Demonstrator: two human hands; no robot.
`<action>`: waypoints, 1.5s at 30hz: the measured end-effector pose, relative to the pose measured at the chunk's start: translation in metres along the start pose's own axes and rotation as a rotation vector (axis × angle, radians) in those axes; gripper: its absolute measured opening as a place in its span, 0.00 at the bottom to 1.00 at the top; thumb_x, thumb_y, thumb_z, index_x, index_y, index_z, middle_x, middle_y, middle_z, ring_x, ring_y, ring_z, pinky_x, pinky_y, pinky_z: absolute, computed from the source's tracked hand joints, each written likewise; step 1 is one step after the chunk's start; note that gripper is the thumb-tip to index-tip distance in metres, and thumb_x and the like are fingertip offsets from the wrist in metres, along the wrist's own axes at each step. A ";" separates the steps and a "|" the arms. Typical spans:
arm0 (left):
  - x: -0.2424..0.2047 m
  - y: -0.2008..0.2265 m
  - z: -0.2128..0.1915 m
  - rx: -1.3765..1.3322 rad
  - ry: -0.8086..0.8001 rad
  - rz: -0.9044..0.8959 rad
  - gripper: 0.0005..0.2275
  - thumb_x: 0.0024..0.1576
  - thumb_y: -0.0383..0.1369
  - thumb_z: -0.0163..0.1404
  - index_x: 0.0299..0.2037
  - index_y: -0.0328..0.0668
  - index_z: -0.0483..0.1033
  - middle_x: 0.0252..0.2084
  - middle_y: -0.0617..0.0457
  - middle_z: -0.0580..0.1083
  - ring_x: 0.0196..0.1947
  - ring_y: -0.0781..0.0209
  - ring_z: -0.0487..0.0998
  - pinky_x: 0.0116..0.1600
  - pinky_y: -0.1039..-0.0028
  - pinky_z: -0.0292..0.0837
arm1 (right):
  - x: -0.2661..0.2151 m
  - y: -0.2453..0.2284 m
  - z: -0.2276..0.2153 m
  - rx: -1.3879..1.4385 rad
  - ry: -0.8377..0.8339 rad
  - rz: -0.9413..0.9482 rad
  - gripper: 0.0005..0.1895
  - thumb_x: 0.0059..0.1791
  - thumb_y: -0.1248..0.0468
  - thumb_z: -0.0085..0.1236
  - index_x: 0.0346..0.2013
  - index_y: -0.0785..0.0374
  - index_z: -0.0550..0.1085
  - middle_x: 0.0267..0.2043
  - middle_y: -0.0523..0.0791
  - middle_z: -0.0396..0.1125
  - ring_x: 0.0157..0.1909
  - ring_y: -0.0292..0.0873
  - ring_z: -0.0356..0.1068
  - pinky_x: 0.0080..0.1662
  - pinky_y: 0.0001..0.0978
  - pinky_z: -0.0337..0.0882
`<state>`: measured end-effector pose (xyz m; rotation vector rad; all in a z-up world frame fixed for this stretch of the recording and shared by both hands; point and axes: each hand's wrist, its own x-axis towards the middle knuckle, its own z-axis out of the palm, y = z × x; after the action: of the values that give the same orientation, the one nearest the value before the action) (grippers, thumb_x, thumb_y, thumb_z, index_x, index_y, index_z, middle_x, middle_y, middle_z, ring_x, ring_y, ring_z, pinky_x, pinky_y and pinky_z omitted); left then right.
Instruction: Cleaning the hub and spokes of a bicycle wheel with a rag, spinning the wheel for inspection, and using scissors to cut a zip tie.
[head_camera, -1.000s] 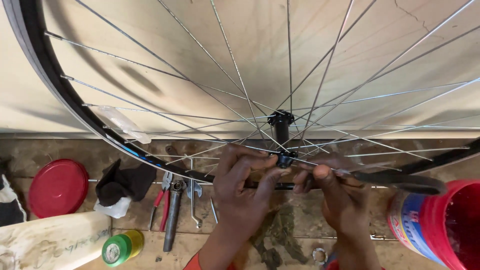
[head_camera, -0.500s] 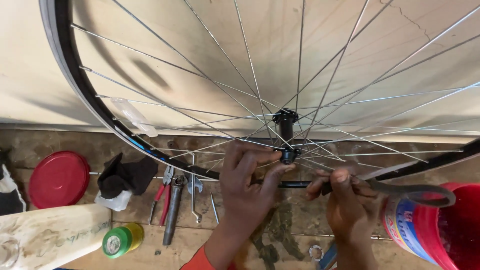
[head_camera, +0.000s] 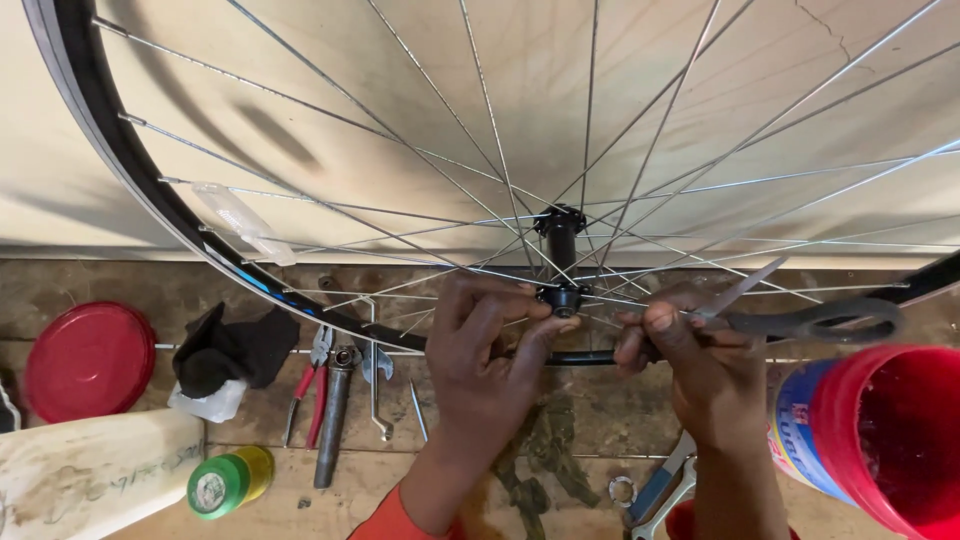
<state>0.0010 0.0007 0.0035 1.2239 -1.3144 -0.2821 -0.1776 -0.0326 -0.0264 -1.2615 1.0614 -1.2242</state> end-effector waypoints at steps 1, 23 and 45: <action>0.000 0.000 0.000 -0.002 0.010 0.003 0.07 0.50 0.26 0.61 0.33 0.41 0.75 0.35 0.50 0.70 0.33 0.63 0.72 0.25 0.81 0.64 | 0.001 -0.002 0.000 0.004 -0.005 0.036 0.13 0.52 0.64 0.49 0.31 0.74 0.73 0.21 0.52 0.68 0.23 0.46 0.68 0.28 0.31 0.68; -0.001 -0.013 -0.003 0.046 0.023 0.072 0.04 0.58 0.32 0.53 0.34 0.42 0.75 0.36 0.50 0.70 0.35 0.56 0.72 0.37 0.69 0.67 | 0.010 -0.016 0.014 -0.008 -0.150 0.003 0.12 0.53 0.63 0.48 0.34 0.70 0.73 0.20 0.50 0.66 0.21 0.45 0.68 0.27 0.32 0.70; -0.004 -0.014 0.001 0.042 0.016 0.055 0.03 0.57 0.30 0.54 0.40 0.46 0.75 0.36 0.52 0.69 0.35 0.57 0.71 0.37 0.70 0.64 | 0.008 0.002 0.006 0.045 -0.139 0.030 0.13 0.53 0.63 0.48 0.35 0.72 0.74 0.19 0.51 0.65 0.22 0.45 0.65 0.29 0.31 0.67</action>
<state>0.0047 -0.0023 -0.0100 1.2208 -1.3442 -0.2063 -0.1708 -0.0399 -0.0274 -1.2731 0.9435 -1.1149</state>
